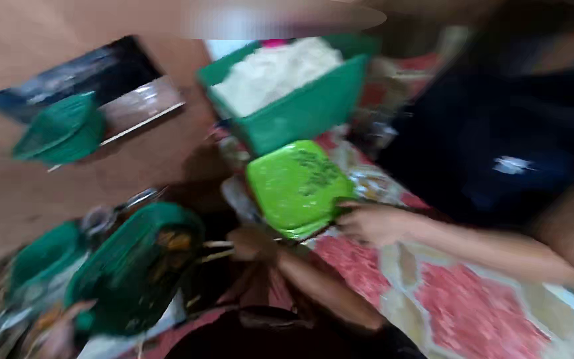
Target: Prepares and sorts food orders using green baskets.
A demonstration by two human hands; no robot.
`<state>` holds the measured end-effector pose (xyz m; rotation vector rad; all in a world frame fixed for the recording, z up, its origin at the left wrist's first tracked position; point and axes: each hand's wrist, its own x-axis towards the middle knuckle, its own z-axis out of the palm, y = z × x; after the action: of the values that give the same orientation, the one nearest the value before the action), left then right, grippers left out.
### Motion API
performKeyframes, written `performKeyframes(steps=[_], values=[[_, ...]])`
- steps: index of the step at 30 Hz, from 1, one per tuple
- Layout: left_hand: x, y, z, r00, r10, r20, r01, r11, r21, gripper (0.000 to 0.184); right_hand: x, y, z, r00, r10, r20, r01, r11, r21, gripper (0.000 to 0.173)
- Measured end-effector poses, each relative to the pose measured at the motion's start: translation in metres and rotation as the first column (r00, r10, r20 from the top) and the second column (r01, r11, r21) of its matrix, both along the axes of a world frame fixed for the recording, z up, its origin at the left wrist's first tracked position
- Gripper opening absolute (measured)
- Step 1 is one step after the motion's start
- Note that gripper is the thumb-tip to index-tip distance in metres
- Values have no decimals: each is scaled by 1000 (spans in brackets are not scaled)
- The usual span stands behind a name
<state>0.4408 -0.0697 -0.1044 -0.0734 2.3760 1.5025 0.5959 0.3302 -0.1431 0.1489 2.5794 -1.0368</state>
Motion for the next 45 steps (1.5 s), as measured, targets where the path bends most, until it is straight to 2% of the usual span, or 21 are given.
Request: performKeyframes(steps=[1, 2, 5, 7, 12, 16, 19, 21, 25, 29, 34, 41, 45], values=[[-5, 13, -1, 989, 146, 16, -146, 989, -3, 26, -4, 0, 2, 999, -31, 38, 30, 999, 14, 43], [-7, 24, 2, 975, 217, 55, -219, 976, 16, 22, -6, 0, 5, 995, -72, 61, 71, 997, 30, 44], [-12, 17, -6, 971, 201, 132, -220, 965, 144, 27, -11, -6, 10, 972, -216, 93, 213, 976, 36, 46], [-10, 4, -16, 971, 195, 137, -222, 949, 226, 28, -14, -12, 11, 963, -263, 49, 262, 964, 33, 48], [-9, -27, -35, 929, 277, 246, -351, 870, 347, 21, -39, -42, 25, 967, -253, -39, 253, 967, -1, 44], [-16, -62, -49, 911, 290, 293, -398, 808, 434, 19, -73, -79, 27, 974, -226, -3, 225, 971, -80, 39], [-23, -96, -58, 893, 333, 303, -446, 744, 497, 21, -94, -113, 26, 976, -210, 53, 208, 978, 26, 42], [-28, -123, -63, 854, 384, 352, -517, 702, 490, 23, -103, -135, 23, 980, -188, 66, 179, 976, 127, 43], [-33, -183, -75, 764, 452, 461, -643, 601, 475, 27, -112, -167, 19, 984, -171, 42, 161, 969, 185, 40], [-31, -235, -84, 715, 498, 492, -699, 535, 474, 29, -123, -197, 21, 986, -165, -7, 164, 974, 158, 37], [-24, -265, -90, 656, 544, 522, -754, 457, 472, 31, -148, -241, 19, 989, -150, -13, 151, 981, 119, 36], [-22, -297, -120, 620, 559, 551, -785, 448, 428, 28, -175, -293, -6, 978, -208, 25, 207, 978, 11, 36], [-24, -291, -129, 631, 546, 551, -775, 478, 413, 27, -191, -318, 0, 979, -197, 48, 197, 980, 14, 36]])
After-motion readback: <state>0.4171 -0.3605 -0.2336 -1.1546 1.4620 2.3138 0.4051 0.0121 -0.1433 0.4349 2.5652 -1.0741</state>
